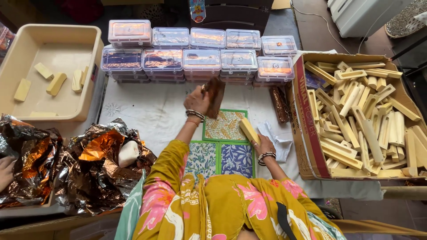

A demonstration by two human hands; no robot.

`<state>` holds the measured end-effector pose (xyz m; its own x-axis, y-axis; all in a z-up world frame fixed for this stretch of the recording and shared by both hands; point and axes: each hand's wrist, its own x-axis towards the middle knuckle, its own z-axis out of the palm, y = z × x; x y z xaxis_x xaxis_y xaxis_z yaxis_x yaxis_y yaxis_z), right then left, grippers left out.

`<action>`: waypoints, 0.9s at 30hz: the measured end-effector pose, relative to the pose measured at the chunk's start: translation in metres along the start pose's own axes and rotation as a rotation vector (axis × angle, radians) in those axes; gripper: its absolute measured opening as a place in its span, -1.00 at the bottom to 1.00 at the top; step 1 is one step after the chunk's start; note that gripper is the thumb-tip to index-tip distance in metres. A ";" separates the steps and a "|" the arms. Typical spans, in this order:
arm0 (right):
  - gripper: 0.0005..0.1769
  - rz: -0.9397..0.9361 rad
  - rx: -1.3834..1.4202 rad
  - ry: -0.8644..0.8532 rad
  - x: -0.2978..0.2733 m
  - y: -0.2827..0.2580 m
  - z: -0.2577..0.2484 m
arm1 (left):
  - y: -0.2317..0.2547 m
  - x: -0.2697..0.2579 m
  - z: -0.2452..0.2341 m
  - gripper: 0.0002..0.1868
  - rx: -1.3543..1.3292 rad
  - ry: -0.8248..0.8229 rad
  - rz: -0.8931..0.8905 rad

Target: The person wraps wooden pieces with metallic foil and places them into small plastic containers. They also handle a white cloth and organize the containers on the table.

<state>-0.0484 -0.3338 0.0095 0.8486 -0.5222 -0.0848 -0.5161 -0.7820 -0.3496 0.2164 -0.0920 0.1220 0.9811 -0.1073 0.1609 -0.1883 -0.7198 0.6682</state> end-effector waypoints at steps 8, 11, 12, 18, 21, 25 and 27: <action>-0.44 0.205 0.448 -0.033 -0.009 0.062 0.016 | -0.004 -0.091 0.063 -0.82 0.116 -0.337 0.505; -0.44 0.232 0.561 -0.030 -0.016 0.050 0.004 | -0.018 -0.112 0.076 -0.69 0.273 -0.731 0.418; -0.44 0.261 0.547 -0.042 -0.019 0.042 -0.004 | -0.019 -0.119 0.073 -0.64 0.313 -0.658 0.575; -0.46 -0.008 0.569 0.004 -0.019 0.006 -0.003 | -0.032 -0.128 0.073 -0.78 0.383 -0.875 0.520; -0.43 -0.108 0.494 -0.071 -0.019 -0.031 -0.014 | -0.036 -0.133 0.071 -0.70 0.404 -0.856 0.584; -0.43 -0.134 0.169 -0.113 -0.011 -0.065 -0.014 | -0.065 -0.146 0.097 -0.47 0.380 -0.748 0.661; -0.44 -0.264 0.116 0.003 -0.004 -0.071 -0.007 | -0.057 -0.154 0.073 -0.42 0.436 -0.794 0.685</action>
<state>-0.0157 -0.2790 0.0413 0.9515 -0.3065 0.0256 -0.2604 -0.8471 -0.4633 0.0797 -0.0845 0.0063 0.4569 -0.8632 -0.2148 -0.8172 -0.5027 0.2819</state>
